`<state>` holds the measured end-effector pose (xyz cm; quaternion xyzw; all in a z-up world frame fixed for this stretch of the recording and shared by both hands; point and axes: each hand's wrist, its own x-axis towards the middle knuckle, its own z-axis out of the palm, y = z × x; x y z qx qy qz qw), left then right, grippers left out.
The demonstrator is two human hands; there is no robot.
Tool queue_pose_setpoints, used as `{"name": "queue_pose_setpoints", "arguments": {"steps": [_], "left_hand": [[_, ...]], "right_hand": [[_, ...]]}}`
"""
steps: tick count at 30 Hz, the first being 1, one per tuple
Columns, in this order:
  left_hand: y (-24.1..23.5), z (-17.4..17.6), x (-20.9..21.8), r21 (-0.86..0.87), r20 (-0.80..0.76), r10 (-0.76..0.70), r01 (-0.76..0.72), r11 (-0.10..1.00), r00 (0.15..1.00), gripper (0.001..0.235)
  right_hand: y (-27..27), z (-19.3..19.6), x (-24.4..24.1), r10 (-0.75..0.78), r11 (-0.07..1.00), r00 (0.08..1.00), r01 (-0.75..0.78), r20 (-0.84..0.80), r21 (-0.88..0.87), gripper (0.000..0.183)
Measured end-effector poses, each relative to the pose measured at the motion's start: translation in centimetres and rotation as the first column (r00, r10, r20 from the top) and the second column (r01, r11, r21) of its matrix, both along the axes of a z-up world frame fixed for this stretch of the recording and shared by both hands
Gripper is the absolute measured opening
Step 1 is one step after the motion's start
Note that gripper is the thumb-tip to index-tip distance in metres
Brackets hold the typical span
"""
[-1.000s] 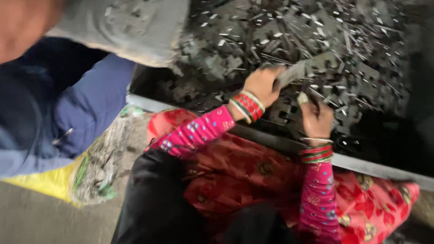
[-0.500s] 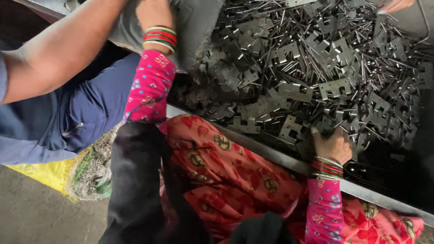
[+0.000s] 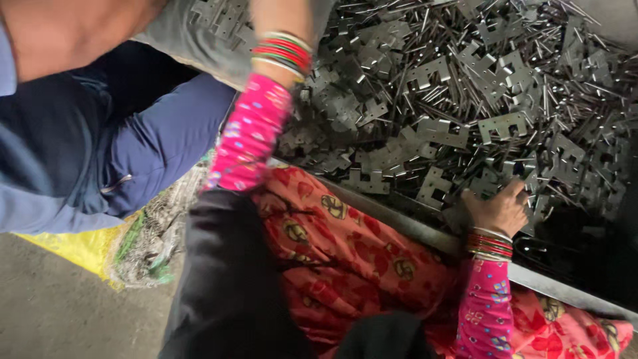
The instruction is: The person sorts through a bin of metal brackets and pins by hand, picking up individual pieces and placing them on a cloth or elsewhere in the workspace.
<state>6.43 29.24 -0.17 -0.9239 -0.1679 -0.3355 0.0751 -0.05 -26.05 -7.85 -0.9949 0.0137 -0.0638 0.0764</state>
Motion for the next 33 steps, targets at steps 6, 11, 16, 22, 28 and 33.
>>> {"name": "queue_pose_setpoints", "arguments": {"steps": [6,11,16,22,28,33], "left_hand": [[-21.0,4.6,-1.9,-0.510,-0.087,-0.646,0.524,0.683,0.758,0.027],[-28.5,-2.2,-4.4,-0.493,-0.340,-0.700,0.515,0.701,0.627,0.019],[-29.7,-5.4,-4.8,-0.341,-0.762,-0.326,0.082,0.937,0.560,0.014],[-27.5,-4.9,-4.9,-0.503,-0.682,-0.481,0.123,0.855,0.551,0.026],[-26.5,-2.6,-3.9,-0.567,-0.758,-0.512,-0.021,0.823,0.403,0.040],[-26.9,-2.2,-3.9,-0.622,-0.596,-0.556,0.105,0.776,0.579,0.063]], "right_hand": [[-3.3,0.8,0.0,0.141,0.842,0.957,-0.251,0.254,0.478,0.084],[-5.6,9.5,-3.1,0.034,-0.135,0.994,-0.094,0.099,0.986,0.043],[-6.1,9.1,-3.1,0.171,-0.527,0.985,0.070,0.025,0.847,0.022],[-4.3,-1.8,3.3,0.224,0.855,0.929,-0.332,0.295,0.398,0.036],[0.6,-3.7,6.5,0.184,0.973,0.951,-0.139,0.249,-0.186,0.031],[-1.6,-2.3,6.5,0.239,0.949,0.971,-0.234,0.000,-0.214,0.023]]}}
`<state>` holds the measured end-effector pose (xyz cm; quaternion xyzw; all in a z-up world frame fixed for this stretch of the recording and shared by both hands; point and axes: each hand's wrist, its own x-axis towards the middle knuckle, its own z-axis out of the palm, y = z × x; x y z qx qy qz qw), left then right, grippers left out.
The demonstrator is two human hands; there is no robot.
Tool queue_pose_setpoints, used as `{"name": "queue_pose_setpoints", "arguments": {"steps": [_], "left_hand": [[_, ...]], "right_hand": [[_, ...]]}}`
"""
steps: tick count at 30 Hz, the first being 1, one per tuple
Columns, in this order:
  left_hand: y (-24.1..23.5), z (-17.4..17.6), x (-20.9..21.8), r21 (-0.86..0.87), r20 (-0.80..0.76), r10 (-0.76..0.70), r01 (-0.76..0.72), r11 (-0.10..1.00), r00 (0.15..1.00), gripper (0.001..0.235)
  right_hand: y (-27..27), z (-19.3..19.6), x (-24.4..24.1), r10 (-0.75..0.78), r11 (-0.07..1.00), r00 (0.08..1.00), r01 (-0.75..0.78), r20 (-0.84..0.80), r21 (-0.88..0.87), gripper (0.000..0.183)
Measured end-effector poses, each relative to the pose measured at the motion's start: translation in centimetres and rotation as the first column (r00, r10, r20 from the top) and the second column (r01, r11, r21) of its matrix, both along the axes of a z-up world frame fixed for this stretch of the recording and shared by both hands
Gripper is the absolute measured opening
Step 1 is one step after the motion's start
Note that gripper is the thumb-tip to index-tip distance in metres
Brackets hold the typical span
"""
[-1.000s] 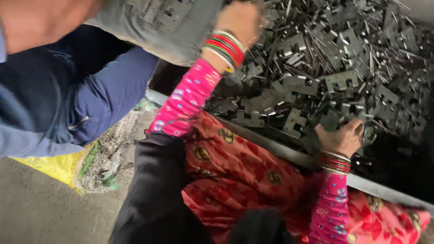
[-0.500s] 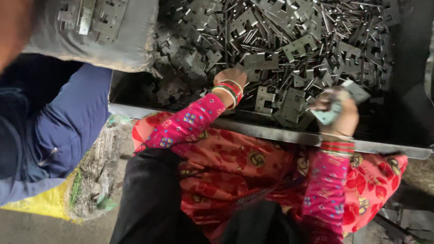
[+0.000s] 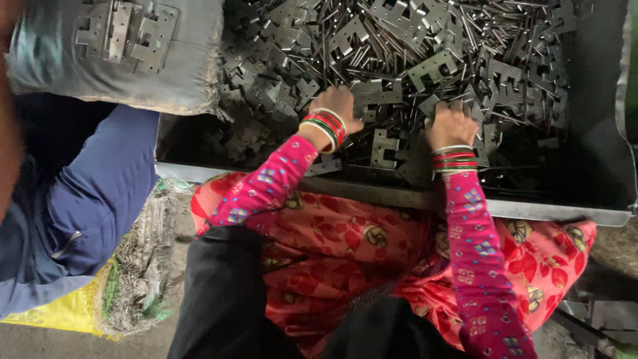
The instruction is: The person sorts through a bin of metal brackets and pins by hand, picking up individual pieces and placing them on a cloth or elsewhere in the workspace.
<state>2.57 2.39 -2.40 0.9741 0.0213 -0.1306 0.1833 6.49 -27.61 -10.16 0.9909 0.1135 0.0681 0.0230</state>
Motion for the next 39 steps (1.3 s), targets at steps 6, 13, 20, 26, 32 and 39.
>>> {"name": "queue_pose_setpoints", "arguments": {"steps": [6,13,20,26,32,39], "left_hand": [[3.7,3.6,2.8,-0.746,0.022,-0.173,0.131,0.653,0.985,0.051],[3.8,3.9,2.5,-0.939,-0.343,-0.066,-0.342,0.031,0.937,0.050],[-5.5,-0.5,-3.3,-0.511,0.217,-0.231,0.312,0.801,0.948,0.066],[-6.2,-0.9,-4.8,-0.379,0.196,-0.033,0.107,0.919,0.980,0.043],[-1.9,-1.0,-1.5,-0.522,0.497,0.004,0.295,0.800,0.868,0.030],[-0.2,3.8,-2.5,-0.296,0.589,-0.054,0.277,0.914,0.806,0.048]], "right_hand": [[-3.8,4.0,-2.8,0.232,0.845,0.927,-0.343,0.296,0.411,0.024],[-4.8,6.9,-6.1,0.271,-0.764,0.927,0.372,-0.261,0.527,0.028],[3.5,6.7,-9.4,0.273,0.104,0.904,0.313,-0.330,0.944,0.026],[3.9,5.8,-9.6,0.291,-0.046,0.890,0.380,-0.351,0.924,0.046],[-5.9,1.2,-8.0,-0.283,0.957,0.957,0.278,0.059,0.084,0.040],[-9.8,-2.4,-6.2,-0.205,0.978,0.979,0.204,0.015,0.048,0.057]]}}
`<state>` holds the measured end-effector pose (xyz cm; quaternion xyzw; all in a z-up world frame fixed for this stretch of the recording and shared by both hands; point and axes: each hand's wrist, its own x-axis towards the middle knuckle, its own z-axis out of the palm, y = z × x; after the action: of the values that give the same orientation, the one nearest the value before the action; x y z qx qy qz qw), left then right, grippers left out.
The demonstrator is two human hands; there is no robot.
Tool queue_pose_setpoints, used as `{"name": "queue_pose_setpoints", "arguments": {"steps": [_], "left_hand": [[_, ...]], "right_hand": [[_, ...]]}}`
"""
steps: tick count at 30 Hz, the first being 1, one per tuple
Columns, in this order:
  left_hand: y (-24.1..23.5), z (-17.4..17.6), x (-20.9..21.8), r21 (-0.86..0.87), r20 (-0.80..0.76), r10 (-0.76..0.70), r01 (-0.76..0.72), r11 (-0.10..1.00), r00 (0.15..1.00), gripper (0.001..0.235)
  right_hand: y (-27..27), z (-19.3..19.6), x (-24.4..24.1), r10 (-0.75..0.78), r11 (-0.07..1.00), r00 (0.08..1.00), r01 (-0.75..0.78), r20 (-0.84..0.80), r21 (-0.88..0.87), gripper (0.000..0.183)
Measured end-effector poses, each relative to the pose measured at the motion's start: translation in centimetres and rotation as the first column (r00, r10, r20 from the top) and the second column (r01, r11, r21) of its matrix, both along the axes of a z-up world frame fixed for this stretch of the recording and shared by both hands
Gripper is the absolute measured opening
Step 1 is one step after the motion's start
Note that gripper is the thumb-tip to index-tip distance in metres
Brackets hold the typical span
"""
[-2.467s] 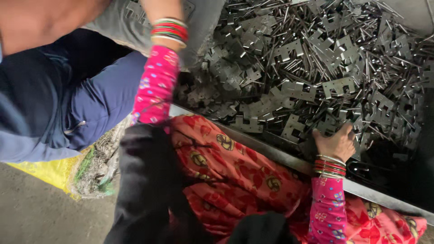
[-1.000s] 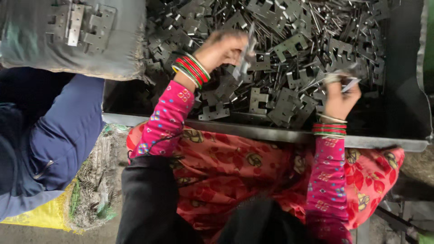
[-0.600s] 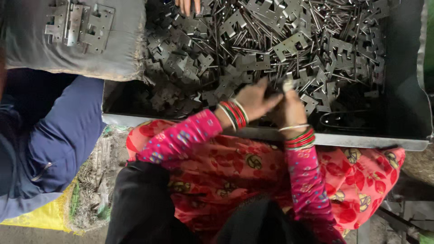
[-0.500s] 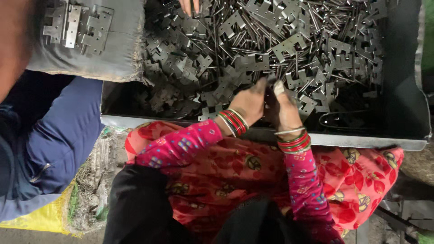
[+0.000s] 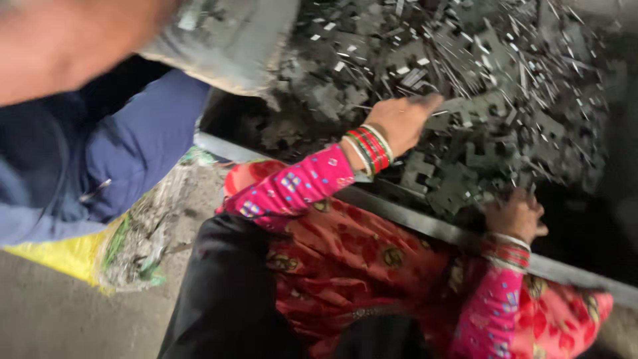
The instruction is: The person sorts through a bin of metal brackets and pins by hand, picking up individual pieces and placing them on a cloth or elsewhere in the workspace.
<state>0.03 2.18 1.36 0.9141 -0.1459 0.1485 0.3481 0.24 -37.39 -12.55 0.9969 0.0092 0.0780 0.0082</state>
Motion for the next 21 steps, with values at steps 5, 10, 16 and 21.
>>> {"name": "queue_pose_setpoints", "arguments": {"steps": [5,10,16,21], "left_hand": [[5.5,3.2,1.6,0.295,0.224,0.294,-0.352,0.888,0.929,0.048],[17.9,1.2,6.1,0.430,0.407,0.569,-0.699,0.571,0.715,0.024],[38.2,-7.6,2.6,0.475,0.519,0.677,-0.835,0.279,0.522,0.015],[38.0,-7.1,4.9,0.514,0.503,0.739,-0.842,0.160,0.448,0.011]], "right_hand": [[1.5,2.4,-0.8,0.049,0.999,0.999,-0.049,0.021,-0.021,0.040],[2.0,3.6,-1.9,0.167,0.978,0.983,-0.175,0.071,0.117,0.034],[2.4,3.1,-2.6,0.165,0.952,0.975,-0.197,0.148,0.235,0.030],[2.9,1.7,-2.3,0.191,0.976,0.956,-0.208,0.221,0.060,0.028]]}}
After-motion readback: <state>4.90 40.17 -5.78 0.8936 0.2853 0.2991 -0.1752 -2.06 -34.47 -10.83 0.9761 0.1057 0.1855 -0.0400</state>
